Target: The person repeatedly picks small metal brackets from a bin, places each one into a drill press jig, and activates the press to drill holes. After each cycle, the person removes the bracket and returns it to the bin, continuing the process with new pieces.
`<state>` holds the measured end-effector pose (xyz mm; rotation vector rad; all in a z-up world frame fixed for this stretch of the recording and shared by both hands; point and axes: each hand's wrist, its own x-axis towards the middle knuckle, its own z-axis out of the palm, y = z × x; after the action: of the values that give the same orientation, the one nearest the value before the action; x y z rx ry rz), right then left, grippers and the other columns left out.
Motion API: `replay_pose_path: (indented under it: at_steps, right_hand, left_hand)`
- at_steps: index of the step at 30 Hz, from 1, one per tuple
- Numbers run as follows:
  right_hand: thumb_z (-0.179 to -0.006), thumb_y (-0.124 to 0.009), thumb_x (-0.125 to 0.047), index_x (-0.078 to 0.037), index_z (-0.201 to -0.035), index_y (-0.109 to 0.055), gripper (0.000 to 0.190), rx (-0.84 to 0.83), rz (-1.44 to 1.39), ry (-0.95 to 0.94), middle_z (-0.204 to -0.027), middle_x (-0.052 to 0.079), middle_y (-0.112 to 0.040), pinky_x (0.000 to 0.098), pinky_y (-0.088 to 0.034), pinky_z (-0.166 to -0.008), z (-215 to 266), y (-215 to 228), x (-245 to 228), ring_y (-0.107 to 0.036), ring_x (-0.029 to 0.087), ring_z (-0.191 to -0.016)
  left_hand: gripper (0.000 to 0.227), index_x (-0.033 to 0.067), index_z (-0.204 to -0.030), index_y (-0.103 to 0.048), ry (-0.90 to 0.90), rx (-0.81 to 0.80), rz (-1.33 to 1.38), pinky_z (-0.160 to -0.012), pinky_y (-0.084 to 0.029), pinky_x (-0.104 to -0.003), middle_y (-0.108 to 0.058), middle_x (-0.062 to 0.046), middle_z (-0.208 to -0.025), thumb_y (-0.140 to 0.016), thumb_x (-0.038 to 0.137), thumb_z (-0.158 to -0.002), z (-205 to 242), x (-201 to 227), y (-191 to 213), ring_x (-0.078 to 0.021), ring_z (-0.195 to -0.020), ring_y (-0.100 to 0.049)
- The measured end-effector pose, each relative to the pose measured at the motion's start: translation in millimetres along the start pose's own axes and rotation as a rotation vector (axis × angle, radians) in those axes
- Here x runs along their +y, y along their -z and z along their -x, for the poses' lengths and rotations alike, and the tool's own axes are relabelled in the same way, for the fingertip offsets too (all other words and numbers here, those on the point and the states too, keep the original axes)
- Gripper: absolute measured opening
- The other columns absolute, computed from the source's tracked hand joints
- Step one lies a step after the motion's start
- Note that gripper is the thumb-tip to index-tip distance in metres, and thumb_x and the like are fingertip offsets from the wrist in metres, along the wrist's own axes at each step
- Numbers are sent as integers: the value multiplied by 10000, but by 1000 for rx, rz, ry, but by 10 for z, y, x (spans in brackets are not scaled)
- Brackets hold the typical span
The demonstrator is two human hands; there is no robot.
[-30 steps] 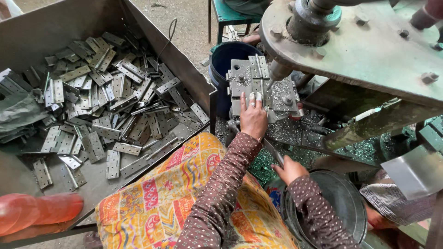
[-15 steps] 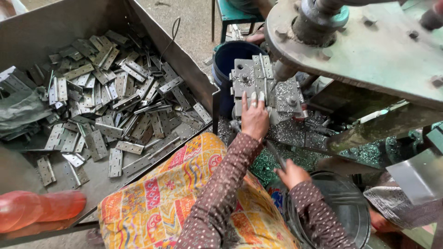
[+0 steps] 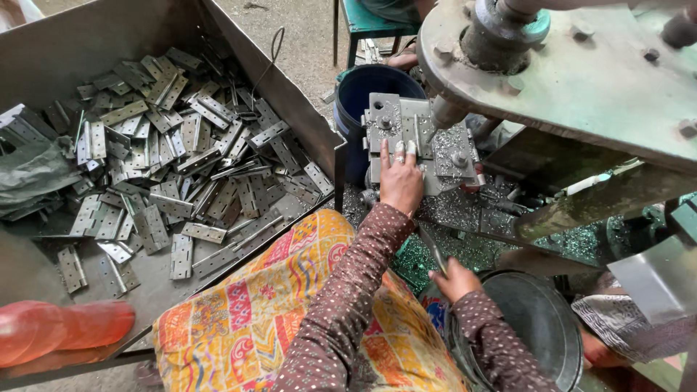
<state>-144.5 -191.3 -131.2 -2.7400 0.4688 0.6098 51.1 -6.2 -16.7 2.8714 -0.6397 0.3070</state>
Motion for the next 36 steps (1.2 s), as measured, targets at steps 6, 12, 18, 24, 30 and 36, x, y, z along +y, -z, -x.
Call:
replay_pose_path:
  at_steps: [6, 12, 18, 24, 30, 36]
  right_hand:
    - [-903, -636, -577, -66, -1042, -597, 531, 83, 11, 59, -776, 175, -720, 470, -592, -674, 112, 75, -11, -739, 359, -701]
    - [-907, -636, -471, -73, -1104, -568, 450, 106, -166, 57, -733, 188, -708, 497, -570, -649, 108, -443, 5, -714, 370, -665]
    - [-921, -650, -544, -111, -1139, -636, 485, 72, -49, 9, -796, 137, -736, 451, -580, -727, 242, 418, -186, -740, 313, -728]
    - [-908, -666, -431, -125, -1153, -665, 392, 332, -179, 167, -1014, 78, -739, 409, -563, -783, 560, 943, -601, -734, 274, -904]
    - [-909, -707, -365, -103, -1138, -684, 348, 444, -207, 238, -1091, 107, -718, 424, -547, -804, 652, 888, -580, -702, 318, -960]
    - [-877, -724, -328, -108, -1100, -692, 315, 472, -235, 236, -1062, 86, -730, 419, -557, -782, 572, 885, -593, -707, 312, -933]
  left_hand:
    - [200, 123, -827, -793, 41, -39, 24, -1223, -5, -623, -488, -161, -1522, -627, 193, -914, -185, -11, 21, -354, -1380, -489]
    - [221, 118, -862, -794, 32, -69, -15, -1237, -9, -620, -506, -164, -1514, -603, 191, -947, -230, -65, -67, -339, -1364, -512]
    - [275, 96, -859, -802, 1, 14, 56, -1230, -45, -603, -553, -167, -1436, -584, 243, -940, -161, -56, -39, -339, -1369, -482]
    - [327, 30, -931, -779, -73, 162, -11, -1255, -194, -552, -607, -235, -1358, -598, 299, -968, 747, 309, 379, -362, -1354, -514]
    - [346, 15, -1213, -633, -117, 452, -42, -1227, -269, -607, -621, -148, -1304, -549, 187, -924, 1095, 284, 441, -313, -1345, -539]
    - [240, -9, -1202, -609, -230, 421, 406, -1128, -521, -443, -602, -129, -1158, -599, 90, -983, 800, 152, 567, -291, -1055, -664]
